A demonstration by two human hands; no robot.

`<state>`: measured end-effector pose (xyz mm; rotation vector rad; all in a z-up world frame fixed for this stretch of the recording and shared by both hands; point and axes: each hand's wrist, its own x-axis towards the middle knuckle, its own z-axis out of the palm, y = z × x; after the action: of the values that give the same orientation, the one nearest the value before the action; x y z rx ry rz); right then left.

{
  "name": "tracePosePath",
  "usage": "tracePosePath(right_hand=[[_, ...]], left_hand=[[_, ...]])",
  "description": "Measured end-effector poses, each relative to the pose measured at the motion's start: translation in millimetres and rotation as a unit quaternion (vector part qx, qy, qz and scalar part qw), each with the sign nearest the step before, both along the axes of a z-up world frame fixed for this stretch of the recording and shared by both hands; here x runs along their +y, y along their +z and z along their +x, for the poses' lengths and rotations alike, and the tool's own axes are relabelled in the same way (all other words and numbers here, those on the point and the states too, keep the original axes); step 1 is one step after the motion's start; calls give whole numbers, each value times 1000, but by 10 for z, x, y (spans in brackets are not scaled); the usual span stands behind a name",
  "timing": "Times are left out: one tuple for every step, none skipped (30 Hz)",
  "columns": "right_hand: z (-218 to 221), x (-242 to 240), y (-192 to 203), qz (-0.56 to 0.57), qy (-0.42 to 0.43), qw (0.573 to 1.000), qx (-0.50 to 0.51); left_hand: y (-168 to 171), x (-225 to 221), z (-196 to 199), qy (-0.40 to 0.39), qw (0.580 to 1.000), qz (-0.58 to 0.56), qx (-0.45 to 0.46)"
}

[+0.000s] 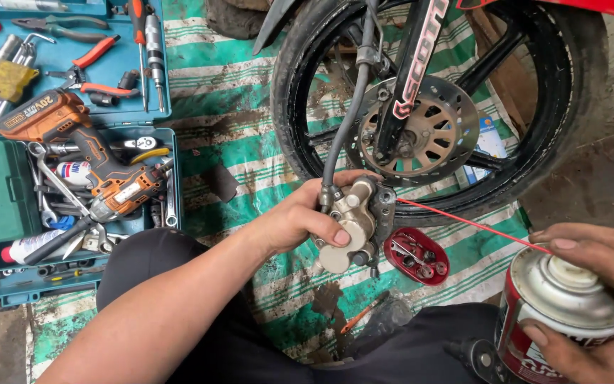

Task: Cleaning and lubricating a motorcycle brake caliper using a spray lubricant and a ratchet wrench.

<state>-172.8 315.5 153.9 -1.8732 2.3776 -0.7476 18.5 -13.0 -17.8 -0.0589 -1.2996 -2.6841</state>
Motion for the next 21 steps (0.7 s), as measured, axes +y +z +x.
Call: tracePosePath(right_hand=[[7,-6,6,0,-1,1000,0],[13,-12,12,6,-3,1000,2],[17,-21,19,11,-5,1000,5],[18,-26,12,11,-6,1000,4],[18,-31,2,2,-2,1000,5],[17,-37,-8,-7,1,1000,5],[1,-38,-7,-7,0,1000,5],[-17,-39,-6,-6,6,1000,3],[-33,-39,-5,-4,11,1000,1],[-17,-45,-3,-4,10,1000,1],[-1,-53,-3,0,1,1000,-3],[15,-61,-4,3,-8,1000,-6],[27,-64,-3,4,-8,1000,-7],[40,-68,-3,5,-11,1000,-11],[52,-71,1,6,-14,1000,-16],[57,-75,1,7,-14,1000,-17],[58,-83,0,4,-13,1000,-16],[60,-92,-1,0,-12,1000,-16],[62,-96,2,1,-12,1000,-16],[65,-100,5,5,-15,1000,-14],[66,-110,6,8,-18,1000,-12]], left_hand=[[-17,4,-7,-1,1000,0,0],[-35,7,-15,-1,1000,4,4],[-49,8,-23,-2,1000,8,9],[-40,9,-21,-2,1000,8,9],[-29,7,-22,2,1000,-3,2],[-18,4,-23,6,1000,-14,-6],[-13,7,-23,6,1000,-15,-6],[-8,10,-24,5,1000,-13,-6],[-3,13,-23,4,1000,-12,-6],[-2,10,-25,3,1000,-12,-6],[-3,6,-22,2,1000,-18,-7],[-4,3,-19,1,1000,-25,-7],[0,2,-21,1,1000,-25,-7],[4,2,-22,5,999,-37,-9],[7,3,-24,9,999,-49,-11],[4,7,-22,9,999,-48,-12],[3,4,-22,8,999,-47,-13],[2,1,-22,7,999,-45,-15],[-1,3,-23,6,999,-44,-15],[-4,5,-24,6,999,-49,-16],[-3,-2,-24,6,998,-55,-17]])
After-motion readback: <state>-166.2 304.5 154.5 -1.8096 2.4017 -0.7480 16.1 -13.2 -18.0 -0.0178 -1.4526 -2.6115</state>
